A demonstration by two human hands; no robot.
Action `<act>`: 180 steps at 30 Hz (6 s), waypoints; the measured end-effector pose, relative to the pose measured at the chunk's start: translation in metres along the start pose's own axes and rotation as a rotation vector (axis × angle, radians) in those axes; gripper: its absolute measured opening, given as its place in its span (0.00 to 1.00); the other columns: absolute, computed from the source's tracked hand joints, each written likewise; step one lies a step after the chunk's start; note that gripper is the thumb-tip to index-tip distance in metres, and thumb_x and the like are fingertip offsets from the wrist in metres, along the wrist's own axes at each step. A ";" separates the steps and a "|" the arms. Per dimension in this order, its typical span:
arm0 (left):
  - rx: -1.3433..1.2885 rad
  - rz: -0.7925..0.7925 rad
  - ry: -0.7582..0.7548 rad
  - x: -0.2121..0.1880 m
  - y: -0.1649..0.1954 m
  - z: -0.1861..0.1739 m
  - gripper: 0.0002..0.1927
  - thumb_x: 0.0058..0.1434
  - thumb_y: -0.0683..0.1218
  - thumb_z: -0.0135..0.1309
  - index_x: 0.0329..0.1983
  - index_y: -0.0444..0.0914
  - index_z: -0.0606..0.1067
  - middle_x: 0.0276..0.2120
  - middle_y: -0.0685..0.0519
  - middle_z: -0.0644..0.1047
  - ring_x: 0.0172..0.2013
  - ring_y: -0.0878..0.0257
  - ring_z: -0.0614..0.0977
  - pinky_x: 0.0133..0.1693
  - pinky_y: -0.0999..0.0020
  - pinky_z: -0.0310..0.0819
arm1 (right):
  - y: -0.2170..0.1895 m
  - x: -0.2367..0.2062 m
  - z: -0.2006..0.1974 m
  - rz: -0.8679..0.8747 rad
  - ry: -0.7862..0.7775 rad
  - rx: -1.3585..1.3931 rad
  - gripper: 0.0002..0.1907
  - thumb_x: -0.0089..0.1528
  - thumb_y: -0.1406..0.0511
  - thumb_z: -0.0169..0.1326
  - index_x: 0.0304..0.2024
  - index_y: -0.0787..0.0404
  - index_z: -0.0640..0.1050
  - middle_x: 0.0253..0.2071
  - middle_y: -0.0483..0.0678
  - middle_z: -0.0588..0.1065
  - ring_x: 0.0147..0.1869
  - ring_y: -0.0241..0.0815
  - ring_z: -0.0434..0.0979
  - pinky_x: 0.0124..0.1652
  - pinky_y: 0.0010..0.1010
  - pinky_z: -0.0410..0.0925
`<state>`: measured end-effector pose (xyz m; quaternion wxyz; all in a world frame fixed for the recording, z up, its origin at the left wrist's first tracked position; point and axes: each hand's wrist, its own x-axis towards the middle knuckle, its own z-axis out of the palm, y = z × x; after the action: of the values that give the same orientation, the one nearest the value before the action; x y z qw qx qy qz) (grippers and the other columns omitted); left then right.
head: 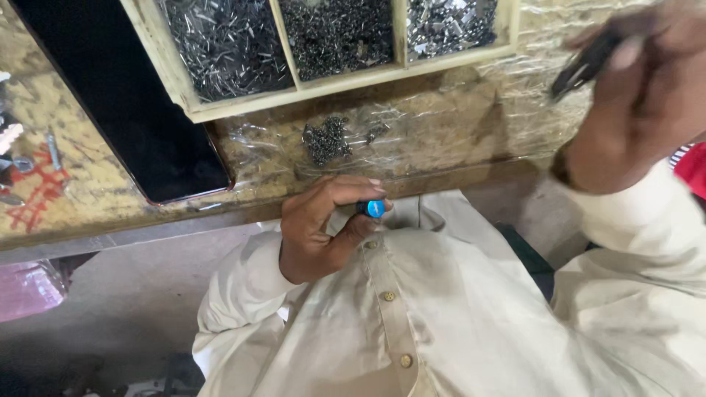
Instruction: The person assembles key fobs by hand at a workbench. They pick up a key ring, insert a small metal pin, attach a blue plastic head, and place the completed fob on the table. The process is repeated multiple times with components from a compartmentalized tray.
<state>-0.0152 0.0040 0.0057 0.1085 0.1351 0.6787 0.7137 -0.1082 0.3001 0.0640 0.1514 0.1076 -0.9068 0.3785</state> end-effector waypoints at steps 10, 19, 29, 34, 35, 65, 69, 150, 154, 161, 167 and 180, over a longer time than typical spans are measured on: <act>0.000 0.011 -0.036 0.001 -0.001 -0.005 0.11 0.70 0.44 0.61 0.52 0.37 0.75 0.45 0.51 0.84 0.53 0.55 0.86 0.56 0.64 0.80 | 0.021 -0.067 -0.020 -0.189 -0.483 -0.171 0.14 0.59 0.82 0.55 0.46 0.73 0.71 0.47 0.65 0.73 0.54 0.67 0.76 0.57 0.56 0.70; -0.051 -0.007 0.018 -0.006 -0.003 0.003 0.13 0.71 0.41 0.60 0.56 0.36 0.73 0.47 0.47 0.82 0.52 0.54 0.85 0.55 0.66 0.80 | -0.037 -0.084 0.026 0.368 -0.113 0.790 0.06 0.68 0.71 0.46 0.46 0.66 0.64 0.37 0.52 0.78 0.40 0.38 0.80 0.46 0.41 0.76; 0.153 0.190 0.048 -0.010 -0.002 0.000 0.22 0.65 0.30 0.61 0.60 0.33 0.70 0.52 0.45 0.79 0.51 0.52 0.85 0.49 0.65 0.83 | -0.069 -0.069 0.060 -0.236 -0.277 0.537 0.14 0.59 0.83 0.41 0.48 0.76 0.64 0.32 0.60 0.72 0.36 0.54 0.79 0.50 0.48 0.72; 0.379 0.330 0.004 -0.007 0.001 -0.009 0.24 0.63 0.30 0.64 0.60 0.29 0.70 0.51 0.42 0.79 0.48 0.52 0.85 0.48 0.62 0.84 | -0.056 -0.078 0.050 -0.096 -0.552 0.579 0.21 0.56 0.85 0.45 0.52 0.79 0.66 0.29 0.55 0.72 0.33 0.55 0.74 0.44 0.43 0.70; 0.418 0.342 -0.012 -0.007 0.002 -0.011 0.24 0.63 0.29 0.64 0.60 0.29 0.70 0.52 0.41 0.79 0.48 0.51 0.85 0.48 0.63 0.83 | -0.049 -0.081 0.045 -0.117 -0.539 0.593 0.20 0.56 0.86 0.46 0.52 0.78 0.65 0.28 0.53 0.71 0.31 0.51 0.72 0.45 0.45 0.70; 0.337 0.226 0.012 -0.001 -0.009 -0.003 0.29 0.64 0.47 0.70 0.63 0.33 0.69 0.44 0.48 0.82 0.33 0.62 0.83 0.35 0.69 0.79 | 0.000 0.058 0.017 -0.507 -0.769 -0.534 0.09 0.66 0.77 0.62 0.46 0.65 0.78 0.31 0.51 0.74 0.29 0.43 0.74 0.33 0.32 0.67; 0.321 0.239 0.013 0.001 -0.008 -0.003 0.27 0.65 0.48 0.69 0.61 0.32 0.71 0.45 0.49 0.82 0.35 0.61 0.84 0.36 0.69 0.79 | 0.000 0.048 0.013 -0.487 -0.696 -0.466 0.09 0.63 0.76 0.63 0.44 0.66 0.77 0.32 0.51 0.74 0.32 0.45 0.75 0.39 0.37 0.69; -0.105 -0.083 -0.037 -0.012 0.008 -0.003 0.05 0.66 0.36 0.56 0.44 0.32 0.74 0.39 0.47 0.79 0.37 0.62 0.82 0.38 0.72 0.78 | -0.046 -0.010 0.047 -0.276 -0.625 0.041 0.11 0.60 0.79 0.57 0.42 0.73 0.71 0.39 0.58 0.75 0.30 0.43 0.74 0.26 0.33 0.67; -0.098 -0.011 -0.075 -0.007 0.011 -0.005 0.05 0.68 0.35 0.49 0.46 0.33 0.70 0.44 0.45 0.75 0.43 0.61 0.79 0.45 0.68 0.77 | -0.075 -0.018 0.044 -0.053 -0.608 0.490 0.12 0.59 0.80 0.49 0.44 0.70 0.66 0.42 0.63 0.70 0.43 0.51 0.79 0.42 0.41 0.76; -0.233 -0.265 -0.069 -0.005 0.024 -0.003 0.05 0.68 0.36 0.52 0.46 0.34 0.71 0.38 0.51 0.74 0.35 0.70 0.78 0.41 0.73 0.75 | -0.055 -0.082 0.048 -0.005 -0.612 0.632 0.09 0.64 0.79 0.45 0.47 0.73 0.65 0.49 0.66 0.71 0.58 0.60 0.79 0.64 0.50 0.74; -0.320 -0.406 -0.026 -0.006 0.032 -0.002 0.07 0.69 0.41 0.57 0.45 0.34 0.72 0.35 0.56 0.76 0.35 0.75 0.74 0.37 0.77 0.73 | -0.051 -0.086 0.050 -0.083 -0.584 0.630 0.10 0.62 0.81 0.46 0.45 0.76 0.68 0.45 0.67 0.71 0.53 0.58 0.79 0.64 0.56 0.73; -0.657 -0.650 -0.094 -0.005 0.027 -0.006 0.08 0.70 0.41 0.58 0.46 0.31 0.76 0.37 0.52 0.82 0.37 0.71 0.84 0.39 0.74 0.85 | -0.047 -0.064 0.037 0.138 -0.729 0.692 0.07 0.64 0.79 0.56 0.44 0.73 0.73 0.46 0.62 0.77 0.52 0.55 0.83 0.62 0.43 0.75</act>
<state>-0.0118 -0.0053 0.0322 0.3943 -0.0937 0.4183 0.8129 -0.0411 0.2467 0.0470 -0.2449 0.2164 -0.7270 0.6038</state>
